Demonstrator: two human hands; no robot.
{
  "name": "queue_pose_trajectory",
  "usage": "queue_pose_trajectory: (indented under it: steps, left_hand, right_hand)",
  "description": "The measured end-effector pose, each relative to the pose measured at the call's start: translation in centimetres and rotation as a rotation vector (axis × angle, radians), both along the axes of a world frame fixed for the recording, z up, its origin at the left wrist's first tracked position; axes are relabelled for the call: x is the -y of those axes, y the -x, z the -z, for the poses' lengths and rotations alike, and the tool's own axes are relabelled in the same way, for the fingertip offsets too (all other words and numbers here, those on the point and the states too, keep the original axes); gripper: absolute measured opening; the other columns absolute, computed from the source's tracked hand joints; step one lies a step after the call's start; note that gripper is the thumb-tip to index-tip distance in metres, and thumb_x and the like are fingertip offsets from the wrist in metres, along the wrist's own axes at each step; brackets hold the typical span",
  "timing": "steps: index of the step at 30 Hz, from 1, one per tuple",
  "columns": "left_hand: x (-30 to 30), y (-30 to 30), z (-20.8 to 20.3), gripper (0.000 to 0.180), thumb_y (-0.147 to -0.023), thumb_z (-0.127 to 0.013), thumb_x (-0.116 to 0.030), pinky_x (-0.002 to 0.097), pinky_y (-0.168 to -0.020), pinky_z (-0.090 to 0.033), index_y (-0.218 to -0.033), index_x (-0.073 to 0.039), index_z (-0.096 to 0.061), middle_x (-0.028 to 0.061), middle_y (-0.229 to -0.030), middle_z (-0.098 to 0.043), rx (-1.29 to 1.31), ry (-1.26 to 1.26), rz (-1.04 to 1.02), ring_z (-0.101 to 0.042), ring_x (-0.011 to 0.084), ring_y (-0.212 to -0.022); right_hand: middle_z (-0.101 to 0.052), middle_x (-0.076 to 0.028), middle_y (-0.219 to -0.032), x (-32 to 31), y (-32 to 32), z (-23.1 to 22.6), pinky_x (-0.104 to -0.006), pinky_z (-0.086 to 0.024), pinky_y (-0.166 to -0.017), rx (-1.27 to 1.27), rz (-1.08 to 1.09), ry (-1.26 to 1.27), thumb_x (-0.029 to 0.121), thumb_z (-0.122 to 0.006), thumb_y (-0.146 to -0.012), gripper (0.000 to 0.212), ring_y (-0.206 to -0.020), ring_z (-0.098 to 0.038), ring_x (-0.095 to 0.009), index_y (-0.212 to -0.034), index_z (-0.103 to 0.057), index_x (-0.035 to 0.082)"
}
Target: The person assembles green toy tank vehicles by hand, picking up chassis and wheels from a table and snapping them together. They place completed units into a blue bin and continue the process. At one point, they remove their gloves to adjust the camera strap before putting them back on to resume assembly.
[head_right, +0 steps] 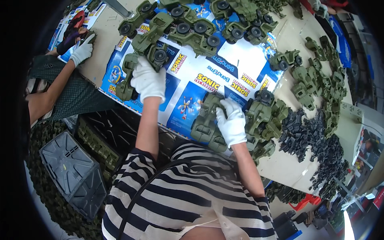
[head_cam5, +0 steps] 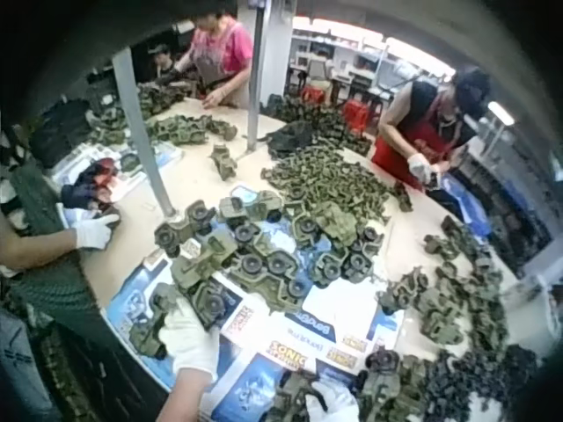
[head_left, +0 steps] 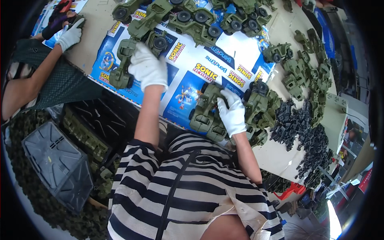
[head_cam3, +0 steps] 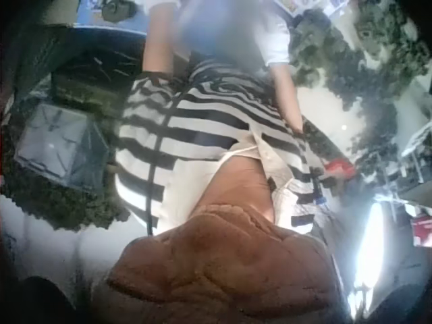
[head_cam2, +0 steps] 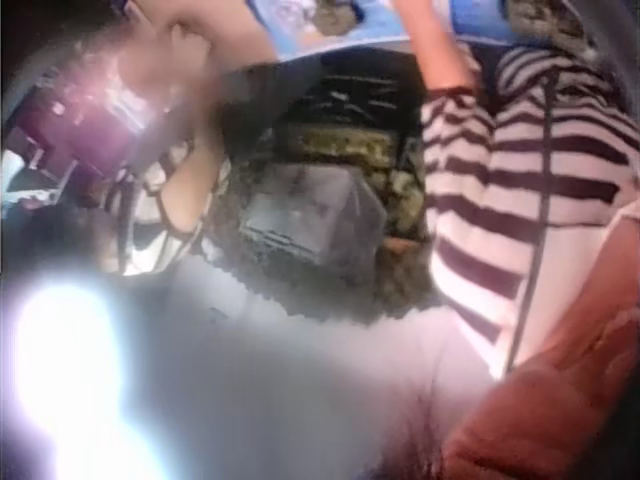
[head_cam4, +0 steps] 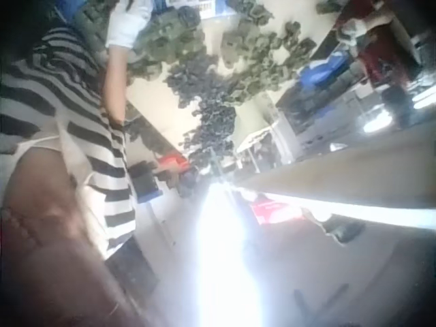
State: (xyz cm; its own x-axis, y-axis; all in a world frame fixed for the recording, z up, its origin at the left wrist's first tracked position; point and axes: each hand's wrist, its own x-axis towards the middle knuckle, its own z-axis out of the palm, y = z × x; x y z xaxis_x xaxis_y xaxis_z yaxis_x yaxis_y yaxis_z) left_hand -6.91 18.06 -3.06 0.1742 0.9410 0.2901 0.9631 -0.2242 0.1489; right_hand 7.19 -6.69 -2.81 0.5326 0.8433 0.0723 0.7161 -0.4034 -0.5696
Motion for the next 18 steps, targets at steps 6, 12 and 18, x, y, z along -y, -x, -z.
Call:
queue_pose_trajectory:
  steps: [6,12,18]
  left_hand:
    - [1.8,-0.2,2.7,0.058,-0.08,-0.072,-0.026,0.0459,-0.075,-0.045,-0.128,-0.004,-0.049,0.0086,-0.094,-0.063,-0.175,0.139,0.252,-0.061,0.0259,-0.097]
    - [7.8,2.6,4.4,0.046,-0.079,-0.066,-0.012,0.0433,-0.082,-0.042,-0.124,-0.016,-0.058,0.0023,-0.092,-0.061,0.152,-0.151,0.676,-0.061,0.0241,-0.103]
    - [7.8,7.1,3.5,0.042,-0.073,-0.073,-0.009,0.0418,-0.091,-0.046,-0.114,-0.009,-0.063,0.0061,-0.11,-0.063,0.322,0.032,0.633,-0.059,0.0243,-0.111]
  right_hand:
    - [-0.068,-0.014,-0.11,0.9,0.7,-1.6,-0.0379,-0.051,-0.091,-0.103,0.001,-0.01,0.011,-0.068,-0.088,0.019,-0.102,-0.065,-0.031,-0.106,-0.069,0.007]
    - [-0.07,-0.013,-0.103,1.0,0.3,-3.5,-0.038,-0.052,-0.088,-0.116,-0.018,-0.042,0.006,-0.067,-0.086,0.014,-0.097,-0.066,-0.03,-0.101,-0.07,0.005]
    - [-0.07,-0.013,-0.102,3.4,-0.1,-5.8,-0.039,-0.053,-0.086,-0.181,0.051,-0.064,0.006,-0.067,-0.086,0.014,-0.094,-0.066,-0.031,-0.099,-0.07,0.006]
